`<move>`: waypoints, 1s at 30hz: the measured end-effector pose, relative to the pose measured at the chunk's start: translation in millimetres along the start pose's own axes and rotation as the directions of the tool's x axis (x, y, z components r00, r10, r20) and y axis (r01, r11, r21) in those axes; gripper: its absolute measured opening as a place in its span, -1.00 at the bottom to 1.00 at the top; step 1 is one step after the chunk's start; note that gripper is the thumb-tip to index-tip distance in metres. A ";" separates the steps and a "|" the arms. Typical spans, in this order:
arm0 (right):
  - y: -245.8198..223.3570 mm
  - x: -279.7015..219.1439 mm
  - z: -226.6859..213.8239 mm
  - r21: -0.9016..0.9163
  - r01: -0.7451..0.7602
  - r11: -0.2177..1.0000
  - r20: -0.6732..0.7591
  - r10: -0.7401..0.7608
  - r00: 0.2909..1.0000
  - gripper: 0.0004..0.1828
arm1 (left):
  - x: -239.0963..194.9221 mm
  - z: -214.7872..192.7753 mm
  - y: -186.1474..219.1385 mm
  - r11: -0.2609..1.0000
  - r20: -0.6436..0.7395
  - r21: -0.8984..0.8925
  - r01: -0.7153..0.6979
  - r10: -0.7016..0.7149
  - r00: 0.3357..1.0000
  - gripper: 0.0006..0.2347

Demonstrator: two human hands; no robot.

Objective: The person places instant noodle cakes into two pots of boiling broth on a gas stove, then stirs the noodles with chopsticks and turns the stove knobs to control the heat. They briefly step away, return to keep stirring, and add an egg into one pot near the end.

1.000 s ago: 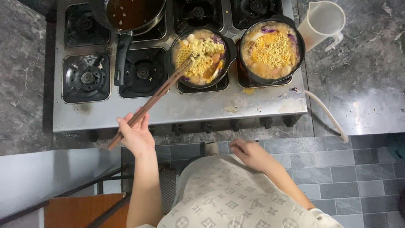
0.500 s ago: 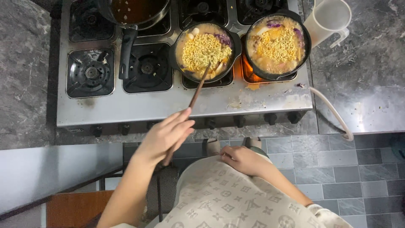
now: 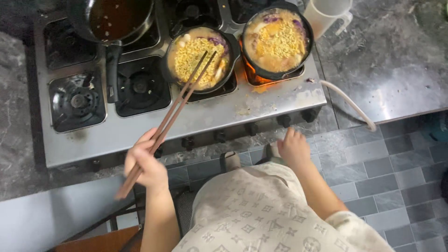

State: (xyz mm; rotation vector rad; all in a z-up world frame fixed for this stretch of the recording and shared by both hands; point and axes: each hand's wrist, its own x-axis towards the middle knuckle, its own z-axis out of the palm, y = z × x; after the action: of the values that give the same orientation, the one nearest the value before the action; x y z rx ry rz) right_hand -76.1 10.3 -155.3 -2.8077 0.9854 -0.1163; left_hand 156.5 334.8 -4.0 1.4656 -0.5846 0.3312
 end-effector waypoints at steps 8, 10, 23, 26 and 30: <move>27.8 44.7 32.6 -0.158 -0.012 0.987 0.087 0.026 0.996 -0.61 | -20.2 -26.9 -8.8 0.974 -0.293 -0.198 0.110 -0.166 0.941 -0.62; 30.8 49.7 42.2 -0.189 -0.026 0.982 0.129 0.051 0.990 -0.58 | -23.6 -26.7 -11.4 0.973 -0.329 -0.199 0.118 -0.180 0.927 -0.62; 34.7 43.2 55.7 -0.217 0.055 0.975 -0.055 -0.068 0.996 -0.62 | -35.3 -35.9 -12.7 0.980 -0.383 -0.142 0.140 -0.185 0.905 -0.65; 32.1 42.8 53.3 -0.203 0.044 0.978 -0.065 -0.059 0.996 -0.62 | -31.8 -34.1 -14.1 0.982 -0.384 -0.135 0.131 -0.173 0.907 -0.66; 33.2 42.1 54.8 -0.180 0.036 0.983 -0.062 -0.048 0.997 -0.63 | -28.4 -29.1 -13.6 0.986 -0.382 -0.122 0.111 -0.150 0.912 -0.65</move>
State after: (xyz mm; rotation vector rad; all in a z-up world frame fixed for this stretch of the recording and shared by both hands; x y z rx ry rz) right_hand -56.7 -34.6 -214.3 -3.0074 0.9975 -0.1322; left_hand 145.6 366.1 -31.2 1.2902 -0.1764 0.4692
